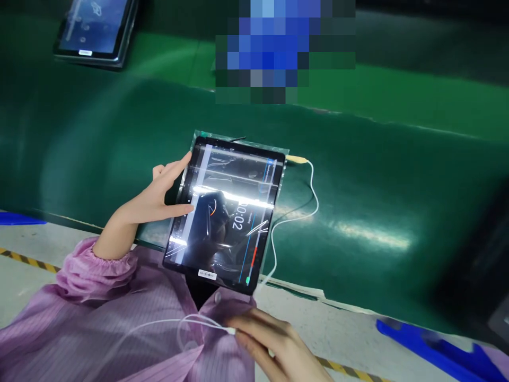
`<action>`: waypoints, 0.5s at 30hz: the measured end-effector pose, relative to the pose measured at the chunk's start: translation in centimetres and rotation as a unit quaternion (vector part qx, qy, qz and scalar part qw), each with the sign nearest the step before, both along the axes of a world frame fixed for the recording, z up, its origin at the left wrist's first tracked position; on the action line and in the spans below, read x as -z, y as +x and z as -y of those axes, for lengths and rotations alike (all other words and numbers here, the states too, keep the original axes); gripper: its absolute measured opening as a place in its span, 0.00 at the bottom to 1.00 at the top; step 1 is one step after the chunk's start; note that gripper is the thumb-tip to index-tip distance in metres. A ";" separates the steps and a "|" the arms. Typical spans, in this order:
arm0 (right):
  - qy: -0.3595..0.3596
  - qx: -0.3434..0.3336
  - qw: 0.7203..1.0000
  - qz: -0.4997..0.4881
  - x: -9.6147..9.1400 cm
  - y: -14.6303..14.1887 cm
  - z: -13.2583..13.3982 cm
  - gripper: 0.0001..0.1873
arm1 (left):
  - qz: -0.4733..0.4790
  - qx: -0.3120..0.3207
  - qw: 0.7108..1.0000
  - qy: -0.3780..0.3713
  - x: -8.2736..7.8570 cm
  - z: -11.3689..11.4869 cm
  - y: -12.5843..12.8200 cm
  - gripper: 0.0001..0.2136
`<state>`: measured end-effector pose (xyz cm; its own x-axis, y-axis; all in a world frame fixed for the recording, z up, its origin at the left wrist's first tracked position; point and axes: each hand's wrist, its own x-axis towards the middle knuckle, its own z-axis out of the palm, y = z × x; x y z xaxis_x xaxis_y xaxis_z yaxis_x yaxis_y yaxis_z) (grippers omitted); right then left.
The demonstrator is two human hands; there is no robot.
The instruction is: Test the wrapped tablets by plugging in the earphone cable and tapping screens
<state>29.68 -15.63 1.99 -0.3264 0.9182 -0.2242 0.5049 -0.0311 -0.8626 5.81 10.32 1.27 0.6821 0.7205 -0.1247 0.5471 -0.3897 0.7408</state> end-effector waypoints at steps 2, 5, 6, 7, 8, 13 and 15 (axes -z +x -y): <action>-0.021 0.013 0.999 0.020 1.1 1.4 0.5 0.18 | -0.003 0.002 1.000 0.000 -0.1 0.0 0.0 0.48; -0.037 0.026 0.998 0.038 2.3 3.3 1.9 0.17 | -0.013 0.004 1.000 0.005 -0.1 0.0 0.1 0.49; -0.036 0.031 0.998 0.042 2.3 3.9 2.2 0.17 | -0.014 0.004 1.000 0.006 -0.1 0.0 0.1 0.49; -0.035 0.035 0.998 0.045 2.1 4.3 2.4 0.18 | -0.014 0.003 1.000 0.007 -0.1 0.0 0.2 0.49; -0.033 0.040 0.998 0.047 1.8 4.7 2.5 0.18 | -0.010 0.002 1.000 0.008 0.0 0.0 0.2 0.48; 0.013 0.069 0.995 0.067 -1.2 6.3 1.0 0.17 | 0.009 -0.015 1.000 0.022 0.4 0.3 0.5 0.42; 0.037 0.077 0.994 0.075 -2.1 6.8 0.6 0.16 | 0.007 -0.024 0.999 0.029 0.5 0.4 0.6 0.42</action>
<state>36.50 -16.25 4.04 -0.1480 0.9705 -0.1904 0.6219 -0.0584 -0.7809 6.44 9.90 0.80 0.6482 0.7581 -0.0715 0.5553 -0.4065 0.7255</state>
